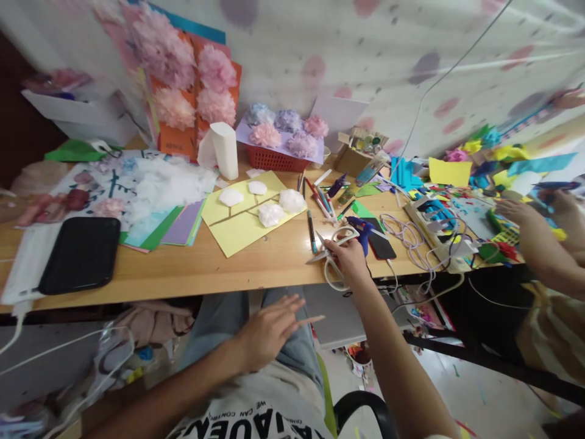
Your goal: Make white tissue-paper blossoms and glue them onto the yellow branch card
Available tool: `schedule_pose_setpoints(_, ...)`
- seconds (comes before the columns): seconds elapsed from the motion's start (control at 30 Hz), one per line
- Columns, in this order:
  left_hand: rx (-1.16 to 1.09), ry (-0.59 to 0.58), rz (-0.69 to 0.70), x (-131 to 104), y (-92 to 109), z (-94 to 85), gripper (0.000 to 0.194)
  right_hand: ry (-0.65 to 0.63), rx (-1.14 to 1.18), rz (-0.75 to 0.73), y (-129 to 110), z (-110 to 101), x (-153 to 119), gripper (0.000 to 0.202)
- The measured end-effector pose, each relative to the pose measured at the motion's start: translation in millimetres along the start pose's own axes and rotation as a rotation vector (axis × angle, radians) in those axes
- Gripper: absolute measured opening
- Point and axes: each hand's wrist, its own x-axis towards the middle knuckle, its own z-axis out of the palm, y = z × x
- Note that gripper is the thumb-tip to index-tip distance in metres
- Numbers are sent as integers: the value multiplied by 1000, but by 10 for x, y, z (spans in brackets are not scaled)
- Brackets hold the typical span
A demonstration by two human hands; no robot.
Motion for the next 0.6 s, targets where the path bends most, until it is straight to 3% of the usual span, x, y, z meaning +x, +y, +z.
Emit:
schedule_pose_setpoints(0.13,-275,3,-24,2,66,259,31,-14,-131,-63,-31,35,10,39)
schedule_pose_setpoints(0.23,-322,101,-65,27,97,280,31,-8,-232,-124,-98,63,7,44)
schedule_pose_setpoints(0.4,-263,259,-98,11,141,-80,36,61,-675,-288,-239,103,-121,47)
schedule_pose_setpoints(0.53,-313,402,-432,-108,82,-406,39,174,-890,-404,-376,178,-315,29)
schedule_pose_setpoints(0.6,-332,524,-589,-160,25,-532,42,152,-896,-469,-455,290,-379,25)
